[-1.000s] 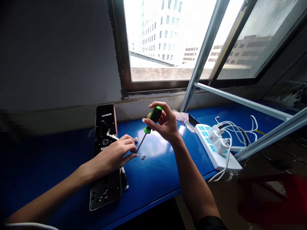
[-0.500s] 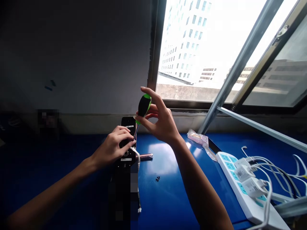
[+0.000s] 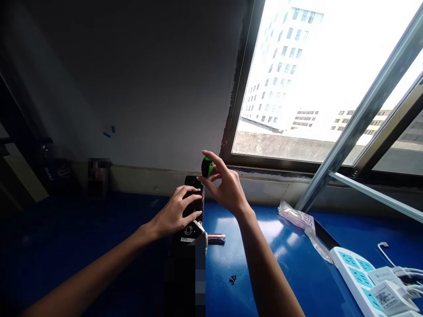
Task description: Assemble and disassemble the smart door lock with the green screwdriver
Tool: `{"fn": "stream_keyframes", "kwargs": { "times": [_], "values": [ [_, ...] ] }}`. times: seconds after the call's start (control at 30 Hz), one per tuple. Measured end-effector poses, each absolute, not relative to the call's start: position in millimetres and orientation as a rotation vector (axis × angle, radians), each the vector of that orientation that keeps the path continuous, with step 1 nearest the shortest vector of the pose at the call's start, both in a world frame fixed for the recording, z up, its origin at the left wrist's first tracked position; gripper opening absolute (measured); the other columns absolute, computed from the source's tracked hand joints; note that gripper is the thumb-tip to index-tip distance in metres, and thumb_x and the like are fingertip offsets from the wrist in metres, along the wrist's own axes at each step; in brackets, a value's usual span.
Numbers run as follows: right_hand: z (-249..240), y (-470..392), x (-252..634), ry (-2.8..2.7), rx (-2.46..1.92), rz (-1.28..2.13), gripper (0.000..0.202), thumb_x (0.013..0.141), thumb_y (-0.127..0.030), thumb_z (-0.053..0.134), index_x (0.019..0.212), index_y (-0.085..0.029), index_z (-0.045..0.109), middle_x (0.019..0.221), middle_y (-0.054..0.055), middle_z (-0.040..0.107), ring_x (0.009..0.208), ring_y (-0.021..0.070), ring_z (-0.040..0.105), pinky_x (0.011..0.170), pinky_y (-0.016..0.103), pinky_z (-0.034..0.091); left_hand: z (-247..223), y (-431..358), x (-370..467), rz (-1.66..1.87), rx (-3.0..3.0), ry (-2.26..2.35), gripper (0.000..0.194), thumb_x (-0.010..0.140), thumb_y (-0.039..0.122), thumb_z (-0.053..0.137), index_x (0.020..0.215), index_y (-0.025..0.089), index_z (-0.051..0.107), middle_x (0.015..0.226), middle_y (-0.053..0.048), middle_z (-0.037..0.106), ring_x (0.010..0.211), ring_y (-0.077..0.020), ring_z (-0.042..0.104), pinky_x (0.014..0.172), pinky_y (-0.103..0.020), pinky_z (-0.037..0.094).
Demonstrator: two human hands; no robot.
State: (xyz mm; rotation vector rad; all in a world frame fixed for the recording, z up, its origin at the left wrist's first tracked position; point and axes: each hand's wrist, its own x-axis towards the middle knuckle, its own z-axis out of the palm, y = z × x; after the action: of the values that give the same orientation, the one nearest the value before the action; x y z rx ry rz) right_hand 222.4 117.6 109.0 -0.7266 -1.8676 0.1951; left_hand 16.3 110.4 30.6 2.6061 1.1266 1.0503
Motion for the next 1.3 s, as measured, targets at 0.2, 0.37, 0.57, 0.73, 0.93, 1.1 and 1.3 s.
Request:
{"fn": "stream_keyframes", "kwargs": {
  "times": [0.2, 0.37, 0.57, 0.73, 0.93, 1.1, 1.3],
  "values": [
    [104.0, 122.1, 219.0, -1.866, -0.756, 0.149, 0.069, 0.085, -0.028, 0.079, 0.149, -0.036, 0.053, 0.106, 0.001, 0.076, 0.075, 0.0164, 0.068, 0.074, 0.036, 0.064, 31.0, 117.1, 11.1, 1.067, 2.610, 1.152, 0.036, 0.095, 0.037, 0.069, 0.129, 0.024, 0.068, 0.142, -0.012, 0.056, 0.143, -0.0339, 0.043, 0.119, -0.057, 0.044],
    [103.3, 123.9, 215.6, -1.799, -0.711, 0.246, 0.053, 0.101, -0.038, 0.059, 0.153, -0.034, 0.049, 0.135, 0.008, 0.069, 0.105, 0.0223, 0.071, 0.086, 0.038, 0.064, 28.0, 115.3, 8.4, 1.018, 2.377, 1.348, 0.074, 0.088, 0.051, 0.076, 0.153, 0.030, 0.047, 0.163, -0.017, 0.033, 0.149, -0.0430, 0.041, 0.115, -0.063, 0.046],
    [105.5, 121.2, 214.5, -1.672, -0.654, 0.269, 0.038, 0.092, -0.039, 0.074, 0.129, -0.032, 0.071, 0.118, 0.006, 0.069, 0.102, 0.0208, 0.069, 0.083, 0.035, 0.065, 11.3, 111.1, 17.4, 0.998, 2.229, 1.338, 0.083, 0.090, 0.054, 0.073, 0.159, 0.029, 0.034, 0.163, -0.022, 0.033, 0.147, -0.0425, 0.046, 0.111, -0.059, 0.051],
    [107.3, 121.3, 217.0, -1.701, -0.607, 0.328, 0.042, 0.103, -0.035, 0.057, 0.145, -0.035, 0.061, 0.128, 0.007, 0.068, 0.109, 0.0199, 0.069, 0.093, 0.038, 0.063, 11.5, 112.4, 20.1, 1.049, 2.146, 1.327, 0.082, 0.084, 0.050, 0.081, 0.154, 0.028, 0.043, 0.167, -0.019, 0.027, 0.149, -0.0432, 0.043, 0.118, -0.060, 0.045],
    [107.2, 121.5, 218.6, -1.661, -0.607, 0.288, 0.036, 0.088, -0.035, 0.079, 0.125, -0.034, 0.075, 0.116, 0.005, 0.068, 0.103, 0.0201, 0.068, 0.087, 0.036, 0.064, 20.4, 109.4, 23.7, 0.976, 2.010, 1.374, 0.081, 0.081, 0.042, 0.082, 0.153, 0.031, 0.047, 0.168, -0.014, 0.023, 0.155, -0.0406, 0.034, 0.127, -0.055, 0.035],
    [108.4, 120.2, 217.5, -1.708, -0.550, 0.362, 0.040, 0.104, -0.037, 0.055, 0.143, -0.034, 0.063, 0.135, 0.007, 0.068, 0.113, 0.0219, 0.071, 0.093, 0.041, 0.064, 18.9, 109.9, 24.1, 1.008, 2.019, 1.341, 0.076, 0.080, 0.040, 0.082, 0.149, 0.032, 0.052, 0.166, -0.013, 0.026, 0.154, -0.0405, 0.036, 0.127, -0.057, 0.033],
    [107.7, 121.5, 221.1, -1.634, -0.591, 0.260, 0.031, 0.089, -0.035, 0.079, 0.120, -0.034, 0.077, 0.113, 0.004, 0.069, 0.103, 0.0205, 0.069, 0.088, 0.038, 0.064, 18.8, 110.3, 24.6, 1.047, 2.023, 1.306, 0.072, 0.079, 0.036, 0.083, 0.146, 0.031, 0.056, 0.162, -0.012, 0.033, 0.148, -0.0384, 0.046, 0.123, -0.054, 0.041]
  ]
}}
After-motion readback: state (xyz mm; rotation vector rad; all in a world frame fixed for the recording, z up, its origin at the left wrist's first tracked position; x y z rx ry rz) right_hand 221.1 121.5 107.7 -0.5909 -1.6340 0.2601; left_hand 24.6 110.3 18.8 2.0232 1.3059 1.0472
